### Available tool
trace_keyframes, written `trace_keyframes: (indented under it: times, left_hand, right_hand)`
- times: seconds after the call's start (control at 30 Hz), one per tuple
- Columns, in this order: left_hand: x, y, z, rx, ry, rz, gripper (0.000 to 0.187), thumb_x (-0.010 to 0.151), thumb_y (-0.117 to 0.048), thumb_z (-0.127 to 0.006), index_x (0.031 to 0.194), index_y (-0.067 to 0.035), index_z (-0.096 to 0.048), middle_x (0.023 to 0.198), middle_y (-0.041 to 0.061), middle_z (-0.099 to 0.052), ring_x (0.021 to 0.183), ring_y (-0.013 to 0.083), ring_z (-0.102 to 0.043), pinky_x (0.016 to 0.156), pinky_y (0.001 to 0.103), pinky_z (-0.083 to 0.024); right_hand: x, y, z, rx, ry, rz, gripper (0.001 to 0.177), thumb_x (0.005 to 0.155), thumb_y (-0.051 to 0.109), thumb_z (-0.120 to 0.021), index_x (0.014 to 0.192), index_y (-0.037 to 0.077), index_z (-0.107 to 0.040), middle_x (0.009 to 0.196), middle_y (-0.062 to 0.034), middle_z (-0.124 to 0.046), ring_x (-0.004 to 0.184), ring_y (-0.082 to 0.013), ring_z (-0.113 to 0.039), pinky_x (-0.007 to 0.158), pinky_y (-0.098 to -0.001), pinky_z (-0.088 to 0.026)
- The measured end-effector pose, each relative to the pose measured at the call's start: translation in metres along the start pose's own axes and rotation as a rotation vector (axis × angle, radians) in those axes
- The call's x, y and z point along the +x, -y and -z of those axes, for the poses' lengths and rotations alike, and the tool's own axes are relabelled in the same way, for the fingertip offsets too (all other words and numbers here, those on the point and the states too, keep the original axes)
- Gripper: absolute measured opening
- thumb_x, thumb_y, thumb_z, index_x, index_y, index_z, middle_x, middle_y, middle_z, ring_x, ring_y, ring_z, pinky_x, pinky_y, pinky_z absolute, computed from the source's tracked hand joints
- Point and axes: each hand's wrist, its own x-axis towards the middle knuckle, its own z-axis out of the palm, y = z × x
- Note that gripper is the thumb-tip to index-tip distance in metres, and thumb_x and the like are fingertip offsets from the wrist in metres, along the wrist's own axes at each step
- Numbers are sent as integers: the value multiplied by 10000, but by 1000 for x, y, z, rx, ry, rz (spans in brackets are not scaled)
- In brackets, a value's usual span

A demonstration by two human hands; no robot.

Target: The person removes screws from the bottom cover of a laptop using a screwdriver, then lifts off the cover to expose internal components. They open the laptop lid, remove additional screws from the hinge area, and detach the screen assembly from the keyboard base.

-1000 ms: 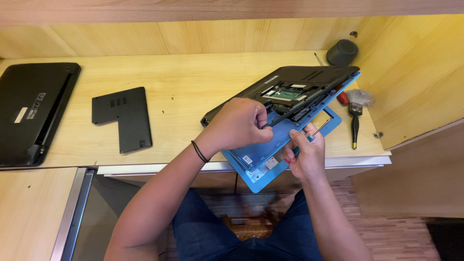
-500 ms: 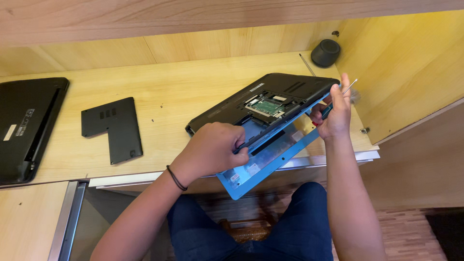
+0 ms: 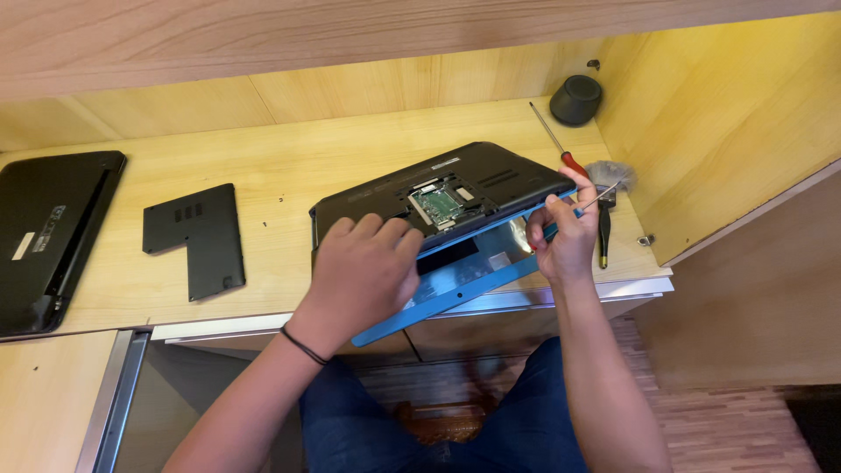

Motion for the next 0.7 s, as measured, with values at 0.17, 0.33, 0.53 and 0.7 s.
trace_keyframes:
  times: [0.17,0.33,0.53,0.7]
  left_hand:
    - [40,-47,-47,-268,-39,59,186,730,-258,-651,851,-117,-652,784,61,-603,782,274,-598,619,368,-426]
    - [68,-74,-65,-342,137,116,406,688,-295,-738,1040,-106,-665,811,81,-602,783,297,-585,630,390,-441]
    - [29,-110,-72,-220,-217,127,160,736,-173,-664,818,-45,-614,710,110,-487,711,321,-529,632,415,-393]
    - [-5,-156,-35,-511,-228,119,127,902,-12,-486,796,-62,-536,765,78,-513,756,268,-479,687,392,-337]
  right_hand:
    - [-34,-2,-11,86,-31,61,450,879,-34,-471,1315,55,-397,609,-120,-432,287,-184,-400,268,-232,-299]
    - [-63,-5,-11,103,-88,66,498,866,-44,-482,1343,69,-396,627,-87,-398,314,-185,-461,280,-221,-356]
    - [-80,-18,11,102,-64,51,537,856,-54,-489,1371,53,-381,710,-129,-487,341,-177,-499,276,-204,-359]
    - [-102,8,-5,-95,-16,-105,561,924,74,-485,1443,125,-280,441,-85,-372,367,-125,-353,373,-219,-326]
